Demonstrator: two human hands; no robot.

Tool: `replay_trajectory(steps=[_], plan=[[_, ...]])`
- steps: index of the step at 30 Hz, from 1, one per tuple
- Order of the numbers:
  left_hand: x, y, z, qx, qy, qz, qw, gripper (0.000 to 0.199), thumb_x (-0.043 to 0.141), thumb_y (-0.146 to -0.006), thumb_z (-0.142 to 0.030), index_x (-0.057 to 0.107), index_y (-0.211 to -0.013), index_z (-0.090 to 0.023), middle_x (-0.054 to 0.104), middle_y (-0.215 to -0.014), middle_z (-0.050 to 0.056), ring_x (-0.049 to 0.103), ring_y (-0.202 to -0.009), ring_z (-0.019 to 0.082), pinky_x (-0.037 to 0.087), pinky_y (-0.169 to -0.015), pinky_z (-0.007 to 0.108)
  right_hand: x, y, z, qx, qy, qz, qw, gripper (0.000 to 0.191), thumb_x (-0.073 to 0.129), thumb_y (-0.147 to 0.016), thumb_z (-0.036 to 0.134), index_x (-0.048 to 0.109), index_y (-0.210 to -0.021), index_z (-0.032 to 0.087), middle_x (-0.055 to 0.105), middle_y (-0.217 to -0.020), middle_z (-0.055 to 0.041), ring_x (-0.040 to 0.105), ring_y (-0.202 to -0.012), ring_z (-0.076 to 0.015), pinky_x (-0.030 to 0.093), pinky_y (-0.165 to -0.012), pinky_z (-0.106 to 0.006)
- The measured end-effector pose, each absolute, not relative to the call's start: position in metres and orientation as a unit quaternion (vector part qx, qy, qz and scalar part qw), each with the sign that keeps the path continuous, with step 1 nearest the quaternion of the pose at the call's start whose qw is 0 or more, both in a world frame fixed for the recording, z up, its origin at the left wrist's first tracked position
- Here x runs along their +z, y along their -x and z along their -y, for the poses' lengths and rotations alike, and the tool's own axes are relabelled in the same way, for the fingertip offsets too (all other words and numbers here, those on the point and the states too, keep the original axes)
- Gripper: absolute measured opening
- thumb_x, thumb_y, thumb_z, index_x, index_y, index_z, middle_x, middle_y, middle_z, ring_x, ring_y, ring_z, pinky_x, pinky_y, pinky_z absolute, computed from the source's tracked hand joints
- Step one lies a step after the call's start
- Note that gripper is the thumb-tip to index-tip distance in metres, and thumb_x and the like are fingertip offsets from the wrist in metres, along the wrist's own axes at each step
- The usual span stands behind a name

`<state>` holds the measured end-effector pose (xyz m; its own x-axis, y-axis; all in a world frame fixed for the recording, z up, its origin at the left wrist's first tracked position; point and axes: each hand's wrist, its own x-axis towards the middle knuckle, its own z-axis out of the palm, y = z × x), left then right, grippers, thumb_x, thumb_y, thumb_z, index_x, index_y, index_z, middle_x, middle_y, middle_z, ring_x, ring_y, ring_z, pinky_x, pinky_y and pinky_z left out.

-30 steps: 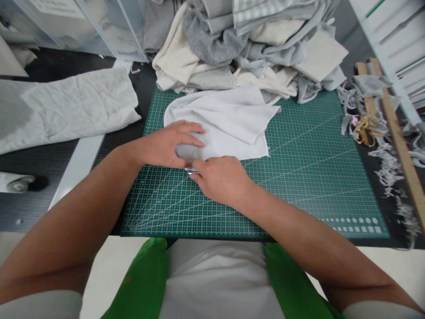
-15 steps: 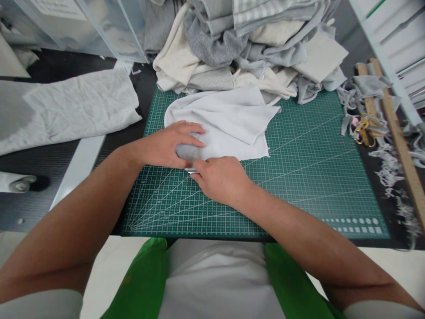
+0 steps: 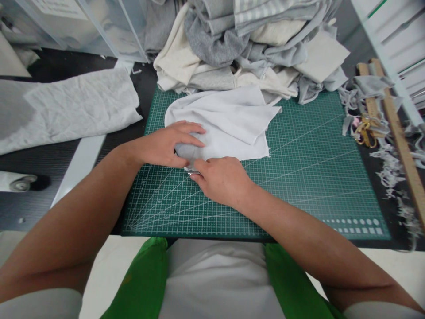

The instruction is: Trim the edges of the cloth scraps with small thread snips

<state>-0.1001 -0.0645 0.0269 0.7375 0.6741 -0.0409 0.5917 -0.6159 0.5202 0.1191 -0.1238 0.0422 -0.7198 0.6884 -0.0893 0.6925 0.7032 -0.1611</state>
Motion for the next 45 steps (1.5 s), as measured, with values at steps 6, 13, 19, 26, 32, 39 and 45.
replay_trajectory(steps=[6, 13, 19, 26, 32, 39, 45], plan=[[0.0312, 0.1005, 0.0647, 0.066, -0.895, -0.355, 0.263, 0.053, 0.068, -0.075, -0.032, 0.063, -0.127, -0.025, 0.042, -0.154, 0.004, 0.032, -0.146, 0.029, 0.022, -0.123, 0.045, 0.0461, -0.1172, 0.1239, -0.098, -0.384, -0.917, 0.035, 0.032, 0.037, -0.101, 0.041, 0.062, -0.11, 0.023, 0.075, -0.089, -0.0055, 0.07, -0.075, -0.0245, 0.041, -0.059, -0.033], [0.0283, 0.1005, 0.0643, 0.065, -0.895, -0.355, 0.263, 0.054, 0.07, -0.074, -0.034, 0.063, -0.127, -0.028, 0.04, -0.154, 0.002, 0.032, -0.146, 0.028, 0.022, -0.123, 0.046, 0.0498, -0.1145, 0.1233, -0.089, -0.381, -0.919, 0.053, 0.031, 0.037, -0.102, 0.037, 0.063, -0.11, 0.022, 0.074, -0.081, -0.0065, 0.07, -0.072, -0.0234, 0.039, -0.059, -0.03], [0.028, 0.1005, 0.0647, 0.07, -0.895, -0.355, 0.261, 0.055, 0.07, -0.073, -0.029, 0.063, -0.127, -0.026, 0.04, -0.154, 0.003, 0.032, -0.145, 0.029, 0.023, -0.123, 0.044, 0.049, -0.1164, 0.1243, -0.09, -0.384, -0.918, 0.052, 0.031, 0.037, -0.101, 0.039, 0.062, -0.109, 0.023, 0.074, -0.085, -0.0061, 0.07, -0.072, -0.023, 0.039, -0.058, -0.03], [0.0297, 0.0999, 0.0648, 0.061, -0.896, -0.356, 0.258, 0.055, 0.07, -0.074, -0.031, 0.063, -0.128, -0.025, 0.04, -0.155, 0.004, 0.032, -0.146, 0.029, 0.022, -0.122, 0.044, 0.0495, -0.116, 0.1253, -0.085, -0.386, -0.917, 0.051, 0.032, 0.036, -0.101, 0.039, 0.063, -0.109, 0.023, 0.074, -0.084, -0.0067, 0.069, -0.071, -0.0233, 0.04, -0.059, -0.031], [0.0287, 0.1007, 0.0642, 0.067, -0.896, -0.354, 0.259, 0.054, 0.071, -0.074, -0.033, 0.063, -0.127, -0.025, 0.041, -0.154, 0.004, 0.032, -0.145, 0.03, 0.022, -0.123, 0.045, 0.0504, -0.1145, 0.1249, -0.071, -0.381, -0.921, 0.037, 0.028, 0.041, -0.1, 0.036, 0.064, -0.102, 0.022, 0.073, -0.078, -0.0071, 0.069, -0.068, -0.0234, 0.039, -0.056, -0.03], [0.0257, 0.1024, 0.0641, 0.069, -0.896, -0.353, 0.258, 0.054, 0.07, -0.075, -0.033, 0.063, -0.128, -0.026, 0.039, -0.155, 0.003, 0.032, -0.145, 0.028, 0.022, -0.122, 0.046, 0.0479, -0.1149, 0.1244, -0.073, -0.379, -0.922, 0.036, 0.029, 0.039, -0.101, 0.036, 0.064, -0.104, 0.023, 0.073, -0.078, -0.0059, 0.069, -0.068, -0.023, 0.037, -0.055, -0.03], [0.0265, 0.1011, 0.0651, 0.073, -0.898, -0.352, 0.254, 0.051, 0.069, -0.076, -0.029, 0.064, -0.127, -0.024, 0.04, -0.154, 0.004, 0.032, -0.145, 0.028, 0.023, -0.122, 0.044, 0.0417, -0.1218, 0.1237, -0.085, -0.366, -0.927, 0.006, 0.029, 0.041, -0.099, 0.041, 0.063, -0.106, 0.023, 0.074, -0.084, -0.0039, 0.069, -0.071, -0.0231, 0.034, -0.054, -0.032]])
